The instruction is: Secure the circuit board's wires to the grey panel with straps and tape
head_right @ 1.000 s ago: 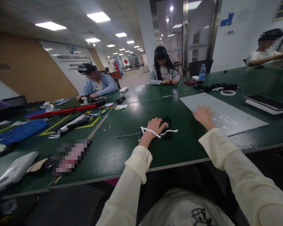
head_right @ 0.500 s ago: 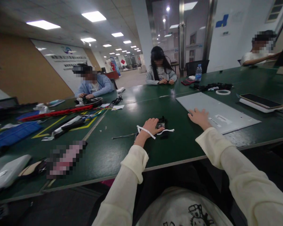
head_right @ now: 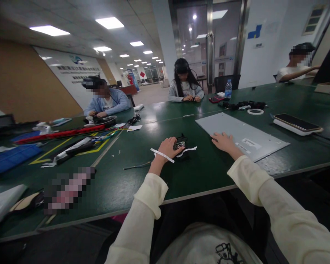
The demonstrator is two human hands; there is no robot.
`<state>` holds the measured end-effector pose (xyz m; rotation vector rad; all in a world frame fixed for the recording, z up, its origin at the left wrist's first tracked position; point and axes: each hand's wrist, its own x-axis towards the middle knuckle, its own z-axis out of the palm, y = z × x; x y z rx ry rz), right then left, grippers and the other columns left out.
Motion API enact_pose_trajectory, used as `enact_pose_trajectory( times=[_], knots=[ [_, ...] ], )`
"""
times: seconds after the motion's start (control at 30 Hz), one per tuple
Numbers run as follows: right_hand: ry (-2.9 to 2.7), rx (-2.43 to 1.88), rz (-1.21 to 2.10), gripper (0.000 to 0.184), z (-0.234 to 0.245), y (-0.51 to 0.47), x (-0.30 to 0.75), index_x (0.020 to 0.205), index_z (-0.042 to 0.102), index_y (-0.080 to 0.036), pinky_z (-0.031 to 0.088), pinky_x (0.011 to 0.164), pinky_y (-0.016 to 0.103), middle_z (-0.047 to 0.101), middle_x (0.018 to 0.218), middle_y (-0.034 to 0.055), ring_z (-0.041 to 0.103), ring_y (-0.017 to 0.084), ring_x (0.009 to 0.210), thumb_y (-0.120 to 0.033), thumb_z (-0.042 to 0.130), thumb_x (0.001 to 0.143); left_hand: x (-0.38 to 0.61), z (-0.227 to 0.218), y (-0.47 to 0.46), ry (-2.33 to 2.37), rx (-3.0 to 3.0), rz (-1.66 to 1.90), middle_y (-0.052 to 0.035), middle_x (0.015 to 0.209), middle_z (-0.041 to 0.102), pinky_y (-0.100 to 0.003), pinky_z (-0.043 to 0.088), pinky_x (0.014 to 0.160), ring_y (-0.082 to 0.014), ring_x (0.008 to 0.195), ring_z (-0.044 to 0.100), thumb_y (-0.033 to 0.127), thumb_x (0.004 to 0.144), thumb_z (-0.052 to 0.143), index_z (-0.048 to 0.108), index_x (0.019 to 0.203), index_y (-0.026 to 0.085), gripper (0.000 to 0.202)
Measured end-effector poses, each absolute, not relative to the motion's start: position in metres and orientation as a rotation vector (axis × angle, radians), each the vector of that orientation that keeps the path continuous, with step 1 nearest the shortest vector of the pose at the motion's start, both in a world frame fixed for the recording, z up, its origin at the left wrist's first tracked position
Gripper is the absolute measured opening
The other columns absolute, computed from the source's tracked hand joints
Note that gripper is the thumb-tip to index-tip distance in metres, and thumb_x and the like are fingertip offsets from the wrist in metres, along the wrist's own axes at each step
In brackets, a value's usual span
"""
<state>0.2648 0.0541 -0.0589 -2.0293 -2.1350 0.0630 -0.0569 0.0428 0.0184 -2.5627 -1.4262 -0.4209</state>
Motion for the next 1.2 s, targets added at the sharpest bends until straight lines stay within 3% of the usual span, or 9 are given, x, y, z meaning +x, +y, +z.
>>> enact_pose_trajectory(
  times=[0.33, 0.57, 0.77, 0.93, 1.2],
  knots=[
    [-2.437, -1.597, 0.114, 0.051, -0.045, 0.023, 0.217, 0.144, 0.038, -0.037, 0.025, 0.104, 0.063, 0.033, 0.151, -0.0002, 0.027, 0.037, 0.137, -0.051, 0.027, 0.096, -0.057, 0.04, 0.035, -1.389, -2.439, -0.518, -0.0107, 0.105, 0.06, -0.039, 0.039, 0.086, -0.027, 0.101, 0.053, 0.064, 0.086, 0.041, 0.054, 0.102, 0.018, 0.051],
    [-2.615, -1.105, 0.268, 0.045, -0.028, -0.002, 0.184, 0.14, 0.046, -0.033, 0.023, 0.109, 0.056, 0.037, 0.149, 0.0001, 0.024, 0.032, 0.14, -0.045, 0.038, 0.096, -0.058, 0.05, 0.036, -1.391, -2.409, -0.542, -0.0115, 0.106, 0.061, -0.04, 0.037, 0.088, -0.0279, 0.103, 0.053, 0.064, 0.085, 0.043, 0.055, 0.107, 0.017, 0.053],
    [-2.655, -0.695, 0.482, 0.046, -0.01, -0.023, 0.172, 0.143, 0.042, -0.032, 0.015, 0.118, 0.043, 0.043, 0.145, -0.0026, 0.027, 0.02, 0.14, -0.031, 0.042, 0.097, -0.055, 0.054, 0.034, -1.385, -2.395, -0.5, -0.0116, 0.107, 0.061, -0.041, 0.036, 0.09, -0.0288, 0.106, 0.053, 0.063, 0.085, 0.043, 0.054, 0.11, 0.018, 0.053],
    [-2.709, -0.528, 0.507, 0.048, -0.005, -0.045, 0.167, 0.14, 0.044, -0.035, 0.022, 0.117, 0.04, 0.046, 0.142, -0.006, 0.025, 0.017, 0.141, -0.021, 0.044, 0.094, -0.051, 0.054, 0.031, -1.388, -2.392, -0.503, -0.0112, 0.102, 0.06, -0.042, 0.035, 0.089, -0.0291, 0.102, 0.053, 0.065, 0.086, 0.04, 0.054, 0.106, 0.018, 0.053],
    [-2.795, -0.204, 0.323, 0.058, -0.003, -0.059, 0.159, 0.146, 0.037, -0.023, 0.027, 0.114, 0.04, 0.047, 0.142, 0.0042, 0.031, 0.016, 0.139, -0.014, 0.047, 0.089, -0.042, 0.041, 0.027, -1.407, -2.465, -0.387, -0.011, 0.102, 0.06, -0.042, 0.034, 0.09, -0.0285, 0.102, 0.051, 0.066, 0.085, 0.041, 0.055, 0.103, 0.02, 0.051]
  ],
)
